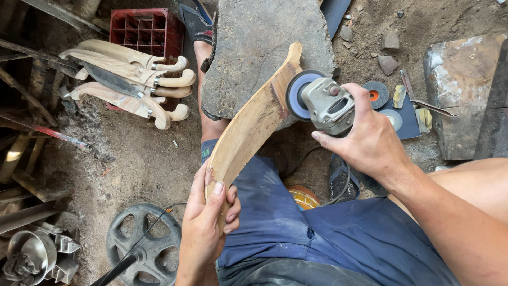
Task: The person sits on the ground and uses an angle grinder with a sanding disc to smooth the surface of curved wooden handles. They swap sanding discs and continue sanding different handles, holding each piece with one hand while operating the tool with the other.
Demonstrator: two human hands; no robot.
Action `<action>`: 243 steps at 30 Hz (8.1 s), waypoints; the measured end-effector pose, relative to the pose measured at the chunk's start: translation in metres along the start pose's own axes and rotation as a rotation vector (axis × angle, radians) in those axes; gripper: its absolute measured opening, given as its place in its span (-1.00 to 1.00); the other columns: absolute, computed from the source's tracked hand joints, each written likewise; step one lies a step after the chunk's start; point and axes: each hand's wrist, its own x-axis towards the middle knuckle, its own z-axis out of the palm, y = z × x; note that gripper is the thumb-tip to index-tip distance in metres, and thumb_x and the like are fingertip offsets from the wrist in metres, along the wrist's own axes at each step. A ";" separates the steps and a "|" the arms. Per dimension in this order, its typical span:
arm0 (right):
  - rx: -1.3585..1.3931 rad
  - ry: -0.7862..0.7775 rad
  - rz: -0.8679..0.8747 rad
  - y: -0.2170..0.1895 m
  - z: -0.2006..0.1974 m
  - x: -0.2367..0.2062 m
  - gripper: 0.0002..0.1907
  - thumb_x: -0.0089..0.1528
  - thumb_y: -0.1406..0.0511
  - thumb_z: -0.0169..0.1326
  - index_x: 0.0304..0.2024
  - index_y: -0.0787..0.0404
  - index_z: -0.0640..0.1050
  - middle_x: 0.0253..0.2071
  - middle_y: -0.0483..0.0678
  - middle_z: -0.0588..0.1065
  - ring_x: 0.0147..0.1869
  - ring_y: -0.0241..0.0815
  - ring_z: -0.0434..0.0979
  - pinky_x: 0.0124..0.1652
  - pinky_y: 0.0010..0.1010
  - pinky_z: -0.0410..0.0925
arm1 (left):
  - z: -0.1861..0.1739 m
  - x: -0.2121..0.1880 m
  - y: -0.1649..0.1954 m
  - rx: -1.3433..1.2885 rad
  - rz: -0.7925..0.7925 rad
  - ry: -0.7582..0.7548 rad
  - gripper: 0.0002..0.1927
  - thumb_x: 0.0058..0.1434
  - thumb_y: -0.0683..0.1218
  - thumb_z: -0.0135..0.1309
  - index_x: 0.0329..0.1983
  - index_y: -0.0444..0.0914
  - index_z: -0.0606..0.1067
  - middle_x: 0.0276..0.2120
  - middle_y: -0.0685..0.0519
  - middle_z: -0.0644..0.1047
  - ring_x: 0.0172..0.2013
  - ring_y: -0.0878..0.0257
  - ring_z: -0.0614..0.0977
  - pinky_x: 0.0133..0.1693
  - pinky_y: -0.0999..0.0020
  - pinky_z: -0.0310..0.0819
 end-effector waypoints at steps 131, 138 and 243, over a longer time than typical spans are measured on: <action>0.004 -0.006 -0.029 -0.001 0.015 0.000 -0.09 0.07 0.13 0.40 0.31 0.16 0.18 -0.13 0.25 0.61 -0.02 0.19 0.67 -0.03 -0.12 0.49 | -0.015 0.002 -0.007 0.044 0.013 -0.030 -0.35 0.33 -0.13 -0.07 0.49 -0.20 0.14 -0.36 0.01 0.36 -0.52 0.37 0.35 -0.58 0.55 0.17; 0.009 0.016 -0.076 -0.003 0.014 0.002 -0.09 0.06 0.14 0.41 0.30 0.16 0.18 -0.12 0.26 0.60 -0.02 0.19 0.67 -0.02 -0.12 0.48 | -0.013 0.002 -0.007 0.070 0.026 -0.030 -0.35 0.33 -0.10 -0.05 0.49 -0.23 0.15 -0.36 0.02 0.36 -0.52 0.38 0.34 -0.58 0.57 0.15; -0.091 -0.070 0.070 -0.016 0.048 0.050 -0.04 0.05 0.09 0.37 0.32 0.14 0.11 -0.10 0.32 0.57 -0.03 0.29 0.64 -0.01 -0.05 0.47 | -0.114 0.104 0.016 0.062 -0.033 -0.008 -0.35 0.28 -0.04 0.07 0.44 -0.20 0.26 -0.51 0.05 0.35 -0.64 0.41 0.31 -0.69 0.62 0.03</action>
